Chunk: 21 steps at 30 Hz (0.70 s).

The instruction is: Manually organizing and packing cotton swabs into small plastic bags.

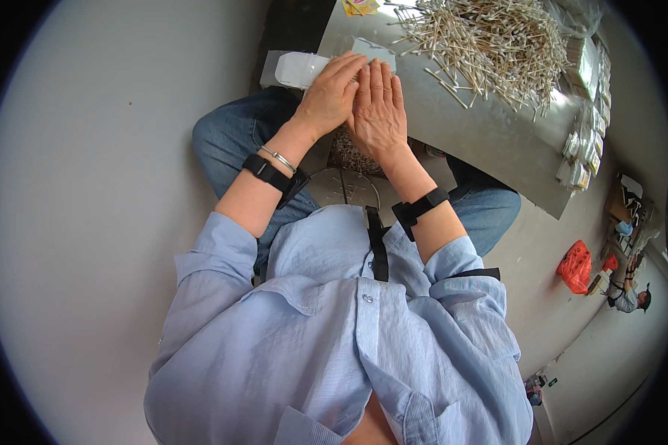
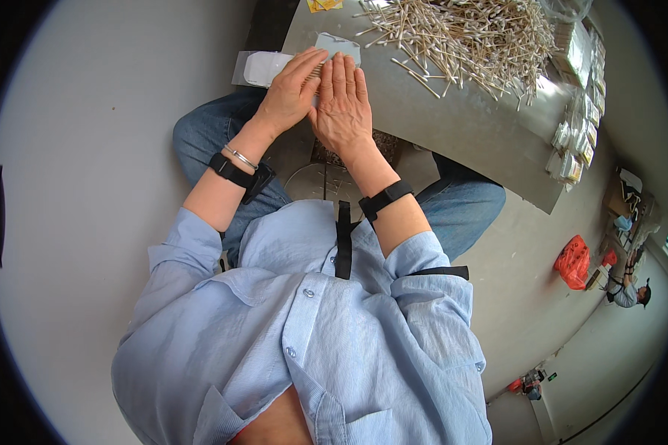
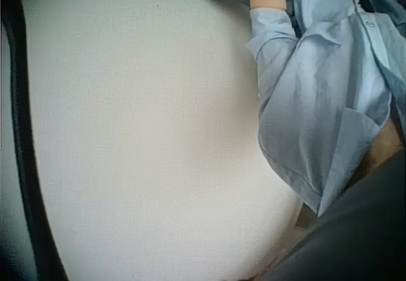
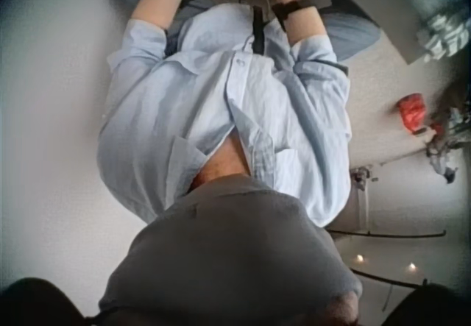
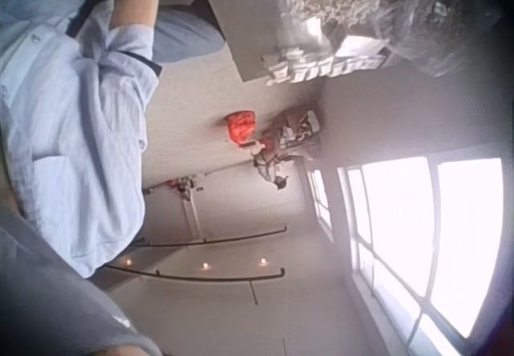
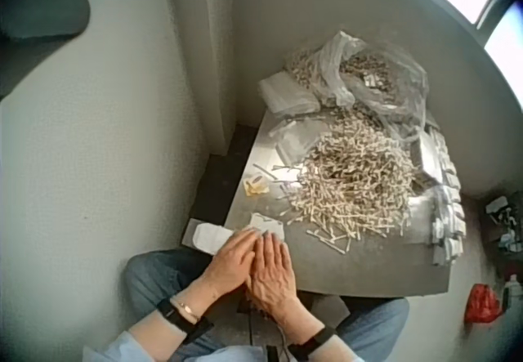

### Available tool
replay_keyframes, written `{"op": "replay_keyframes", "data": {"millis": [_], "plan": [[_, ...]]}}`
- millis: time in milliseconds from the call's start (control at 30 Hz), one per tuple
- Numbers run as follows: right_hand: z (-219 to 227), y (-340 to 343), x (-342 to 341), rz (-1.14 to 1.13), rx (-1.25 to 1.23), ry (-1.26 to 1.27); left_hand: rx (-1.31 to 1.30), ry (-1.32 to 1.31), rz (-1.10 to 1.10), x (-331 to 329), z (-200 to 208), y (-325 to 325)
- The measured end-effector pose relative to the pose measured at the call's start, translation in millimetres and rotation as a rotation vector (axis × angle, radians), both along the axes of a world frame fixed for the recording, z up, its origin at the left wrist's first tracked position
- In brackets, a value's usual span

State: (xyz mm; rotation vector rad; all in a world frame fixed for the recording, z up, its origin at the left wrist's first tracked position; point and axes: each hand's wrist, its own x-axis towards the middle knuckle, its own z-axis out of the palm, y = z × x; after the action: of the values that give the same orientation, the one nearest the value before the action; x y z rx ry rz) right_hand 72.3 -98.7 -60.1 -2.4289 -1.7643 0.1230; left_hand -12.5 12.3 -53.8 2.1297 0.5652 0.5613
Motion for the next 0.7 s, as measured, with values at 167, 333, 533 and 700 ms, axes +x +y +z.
{"op": "replay_keyframes", "data": {"millis": [167, 333, 533, 700], "plan": [[2, 0, 1, -0.011, -0.033, -0.056, 0.296, 0.162, -0.155, -10, 6, 10], [3, 1, 2, 0.003, 0.035, 0.048, 0.124, 0.094, -0.147, -10, -6, 12], [5, -2, 4, 0.002, -0.002, 0.029, 0.117, 0.097, -0.113, -8, -6, 6], [6, 0, 2, -0.010, 0.024, 0.067, -0.064, 0.012, 0.049, -14, -1, 6]]}}
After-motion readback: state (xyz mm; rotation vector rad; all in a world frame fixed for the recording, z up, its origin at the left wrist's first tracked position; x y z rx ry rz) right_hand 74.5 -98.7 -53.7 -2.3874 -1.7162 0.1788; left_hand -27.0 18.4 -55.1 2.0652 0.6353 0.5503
